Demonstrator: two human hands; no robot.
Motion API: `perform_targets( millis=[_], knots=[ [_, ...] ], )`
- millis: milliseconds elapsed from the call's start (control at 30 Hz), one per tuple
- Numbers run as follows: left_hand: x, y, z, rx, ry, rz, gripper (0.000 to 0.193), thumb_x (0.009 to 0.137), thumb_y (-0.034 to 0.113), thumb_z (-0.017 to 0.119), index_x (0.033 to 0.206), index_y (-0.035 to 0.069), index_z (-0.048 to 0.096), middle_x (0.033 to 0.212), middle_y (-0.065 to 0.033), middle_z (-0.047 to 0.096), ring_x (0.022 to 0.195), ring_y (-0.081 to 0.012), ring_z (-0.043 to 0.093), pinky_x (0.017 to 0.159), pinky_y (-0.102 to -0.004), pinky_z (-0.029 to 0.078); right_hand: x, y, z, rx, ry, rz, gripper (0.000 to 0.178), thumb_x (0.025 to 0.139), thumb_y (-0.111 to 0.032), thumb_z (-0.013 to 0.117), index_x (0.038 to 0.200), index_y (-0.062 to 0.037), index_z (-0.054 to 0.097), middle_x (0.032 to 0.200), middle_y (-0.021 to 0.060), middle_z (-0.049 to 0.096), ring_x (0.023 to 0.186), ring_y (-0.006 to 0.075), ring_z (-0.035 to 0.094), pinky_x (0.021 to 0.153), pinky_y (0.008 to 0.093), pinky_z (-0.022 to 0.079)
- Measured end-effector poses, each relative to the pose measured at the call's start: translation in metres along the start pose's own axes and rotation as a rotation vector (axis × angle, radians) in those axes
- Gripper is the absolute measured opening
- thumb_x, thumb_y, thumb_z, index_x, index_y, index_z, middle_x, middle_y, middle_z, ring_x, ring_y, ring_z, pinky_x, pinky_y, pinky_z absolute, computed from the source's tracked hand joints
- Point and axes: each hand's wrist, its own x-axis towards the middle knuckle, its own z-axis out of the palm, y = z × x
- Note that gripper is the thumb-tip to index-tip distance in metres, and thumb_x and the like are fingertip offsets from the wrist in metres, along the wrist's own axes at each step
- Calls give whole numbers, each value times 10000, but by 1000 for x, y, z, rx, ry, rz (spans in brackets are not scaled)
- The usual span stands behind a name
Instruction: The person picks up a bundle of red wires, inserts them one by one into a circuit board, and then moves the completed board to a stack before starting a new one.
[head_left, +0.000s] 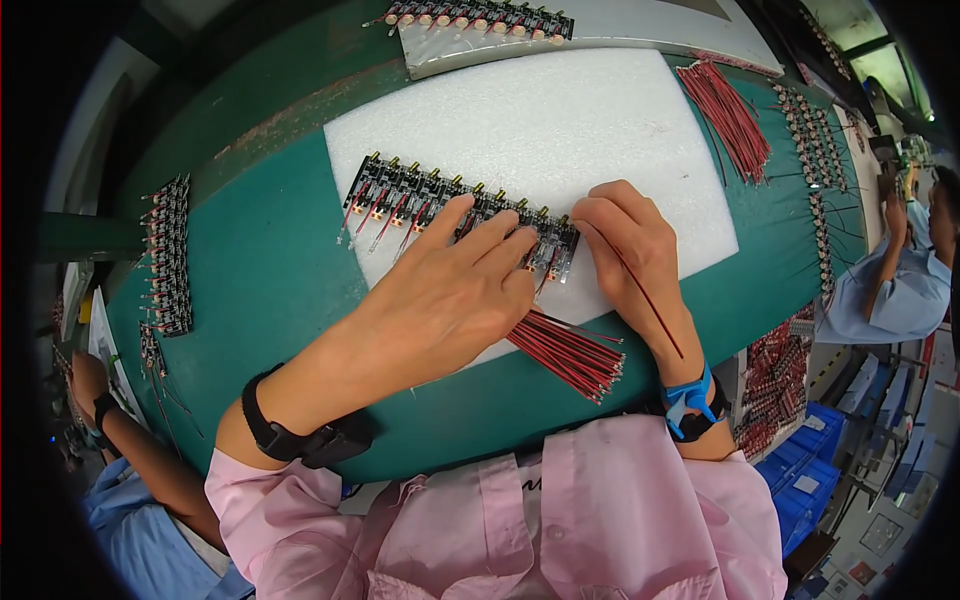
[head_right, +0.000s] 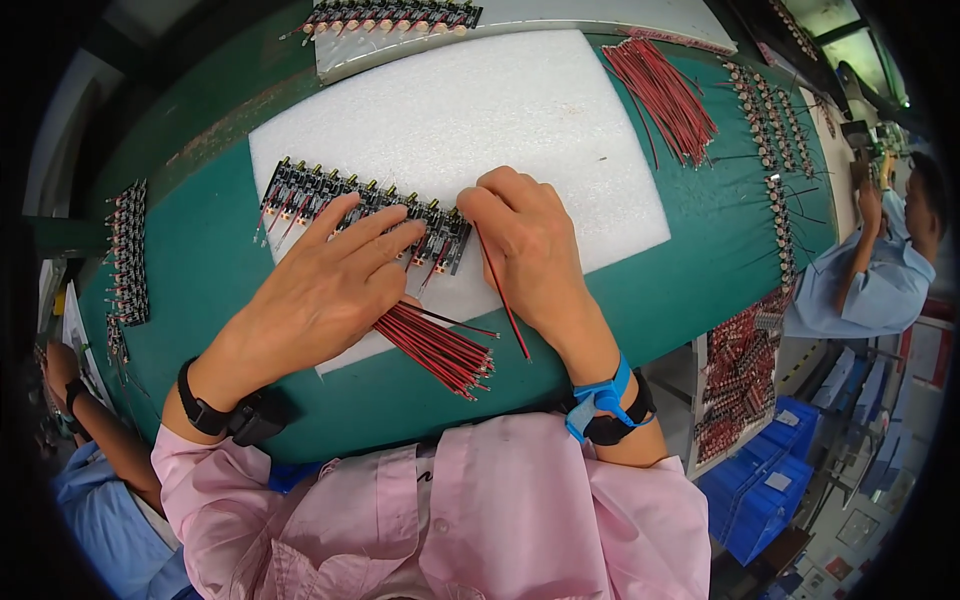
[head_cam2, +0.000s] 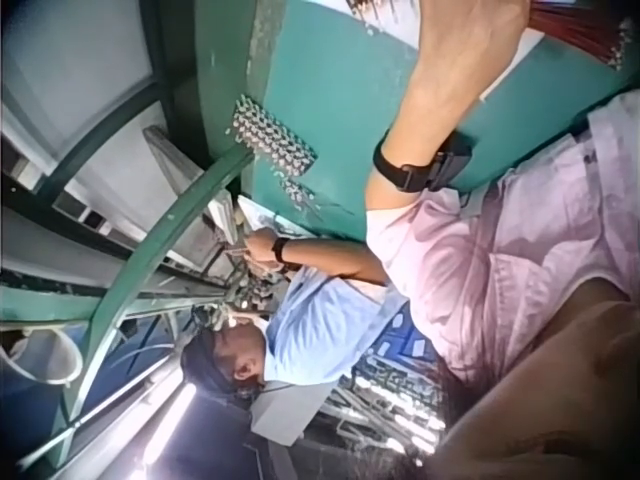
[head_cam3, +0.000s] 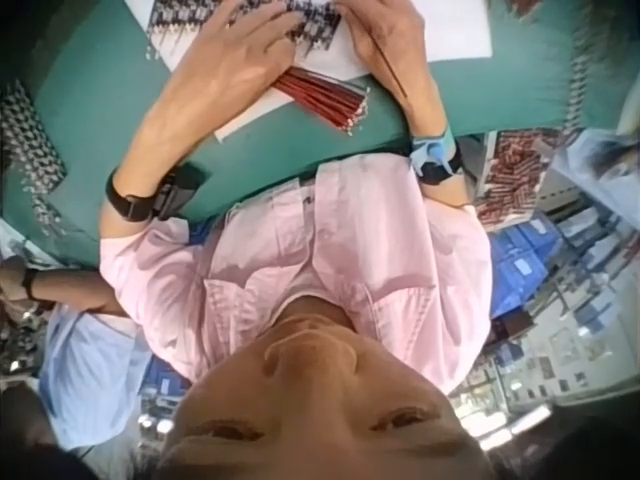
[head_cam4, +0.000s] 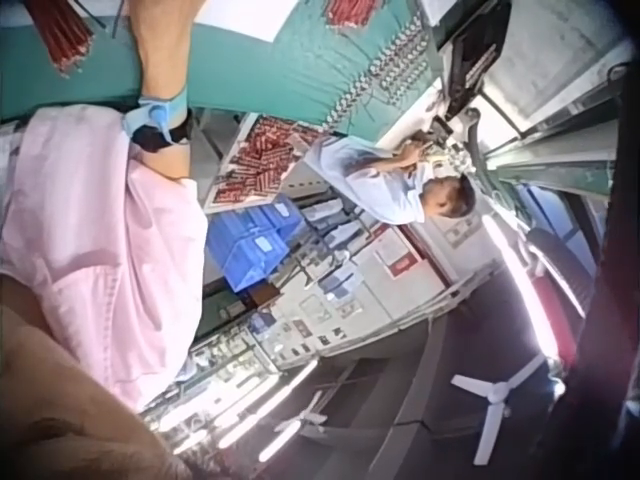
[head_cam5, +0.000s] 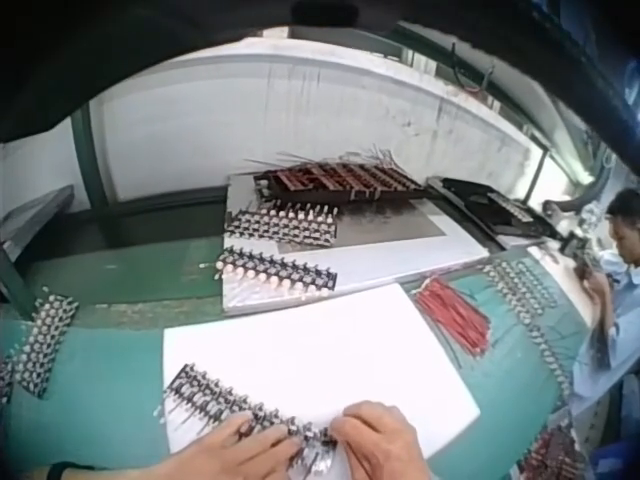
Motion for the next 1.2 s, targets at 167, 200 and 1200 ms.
perform_targets(
  millis=[167, 200, 1200],
  knots=[
    [0, -1, 2, -10, 17, -1, 152, 672, 147, 557, 683, -4, 540, 1043, -142, 518, 1057, -260, 430, 908, -428, 281, -1, 1, 2, 58, 1, 37, 120, 653, 63, 543, 752, -5, 533, 748, 86, 493, 646, 221, 489, 574, 267, 398],
    [0, -1, 2, -14, 21, -1, 155, 671, 149, 558, 681, -4, 538, 1042, -142, 518, 1056, -260, 431, 907, -429, 281, -1, 2, 2, 83, 6, 56, 118, 652, 65, 543, 749, -1, 533, 745, 86, 487, 639, 216, 483, 568, 263, 396],
    [-4, -18, -2, -199, 21, 54, 117, 662, 103, 555, 724, 13, 514, 1027, -126, 520, 1044, -257, 439, 904, -442, 282, -2, -9, -4, -58, -8, -57, 145, 609, 53, 574, 744, 8, 549, 732, 111, 512, 664, 259, 508, 587, 312, 411]
  ],
)
